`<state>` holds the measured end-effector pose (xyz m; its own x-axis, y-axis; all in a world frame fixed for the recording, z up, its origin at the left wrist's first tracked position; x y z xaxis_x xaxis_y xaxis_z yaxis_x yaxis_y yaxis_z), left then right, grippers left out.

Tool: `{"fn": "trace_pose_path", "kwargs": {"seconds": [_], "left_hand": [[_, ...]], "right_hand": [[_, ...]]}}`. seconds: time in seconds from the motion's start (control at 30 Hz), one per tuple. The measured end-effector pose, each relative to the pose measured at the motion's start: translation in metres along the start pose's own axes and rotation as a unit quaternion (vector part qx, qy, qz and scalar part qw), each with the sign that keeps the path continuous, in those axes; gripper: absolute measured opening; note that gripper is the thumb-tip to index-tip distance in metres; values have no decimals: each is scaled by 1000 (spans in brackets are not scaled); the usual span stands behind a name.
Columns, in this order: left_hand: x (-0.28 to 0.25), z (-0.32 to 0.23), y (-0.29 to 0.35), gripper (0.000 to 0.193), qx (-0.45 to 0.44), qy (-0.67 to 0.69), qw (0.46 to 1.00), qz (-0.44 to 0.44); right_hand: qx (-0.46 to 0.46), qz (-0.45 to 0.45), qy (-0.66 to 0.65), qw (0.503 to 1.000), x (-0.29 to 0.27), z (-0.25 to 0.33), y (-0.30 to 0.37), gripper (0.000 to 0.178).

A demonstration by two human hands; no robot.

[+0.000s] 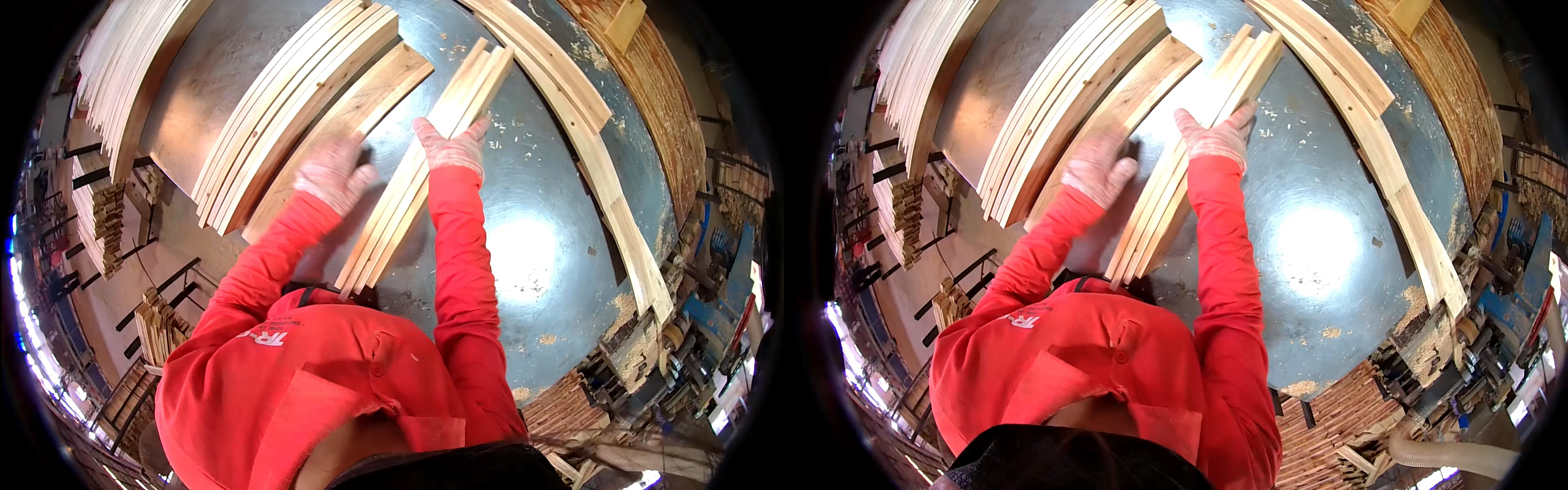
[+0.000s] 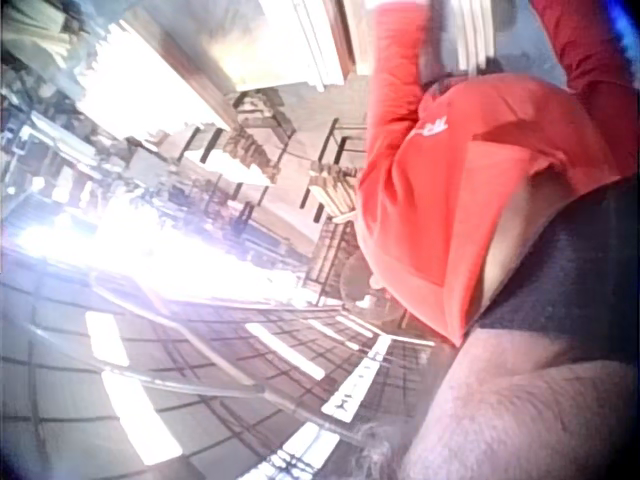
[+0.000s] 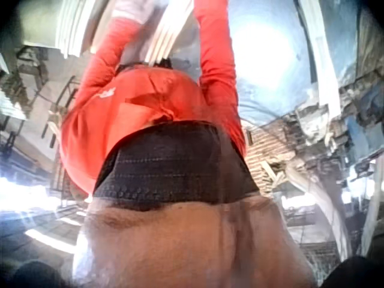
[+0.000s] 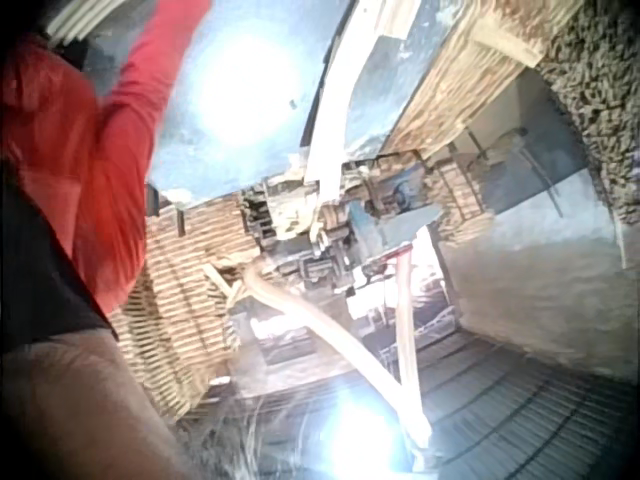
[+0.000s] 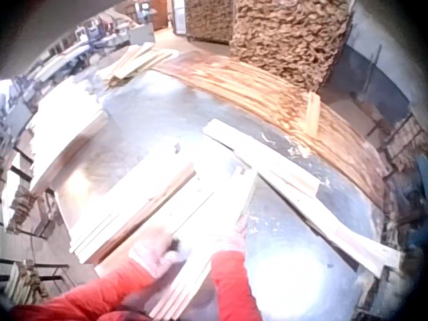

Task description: The person repeatedly picks up thin wooden planks from a metal table and stacks them into neat piles. They handle the planks one at a time or in small groups, aligning them carefully before placing them onto the growing stacks.

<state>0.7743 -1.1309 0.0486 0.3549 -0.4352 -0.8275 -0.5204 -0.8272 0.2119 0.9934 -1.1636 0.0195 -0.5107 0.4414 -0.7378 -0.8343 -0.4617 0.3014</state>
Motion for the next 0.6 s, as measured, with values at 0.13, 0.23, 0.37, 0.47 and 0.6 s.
{"fn": "trace_pose_path", "kwargs": {"seconds": [0.13, 0.23, 0.37, 0.47, 0.6], "left_hand": [[1, 57, -11, 99, -39, -265, 961, 66], [3, 67, -17, 90, -69, -246, 960, 116], [-68, 82, -27, 47, 69, -177, 981, -24], [-118, 194, -50, 58, -125, 14, 960, -251], [-105, 300, -60, 58, -183, 105, 973, -93]], "right_hand": [[54, 38, -26, 997, 1, -6, 11, 121], [54, 25, -20, 998, 5, 1, 18, 117], [87, 62, 52, 993, 22, 40, 25, 107], [21, 61, -11, 998, 63, 78, 28, 104], [-11, 130, -101, 986, 108, 98, 65, 119]]}}
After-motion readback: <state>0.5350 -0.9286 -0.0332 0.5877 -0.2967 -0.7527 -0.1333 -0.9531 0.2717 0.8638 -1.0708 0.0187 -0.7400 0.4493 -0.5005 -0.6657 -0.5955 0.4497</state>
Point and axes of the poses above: each hand's wrist, its own y-axis away from the middle knuckle, its own x-axis out of the palm, z = x × y, the point moved 4 cm from there along -y, towards the middle knuckle, and after that the axes turned 9 degrees about -z, right-handed, at the moved point
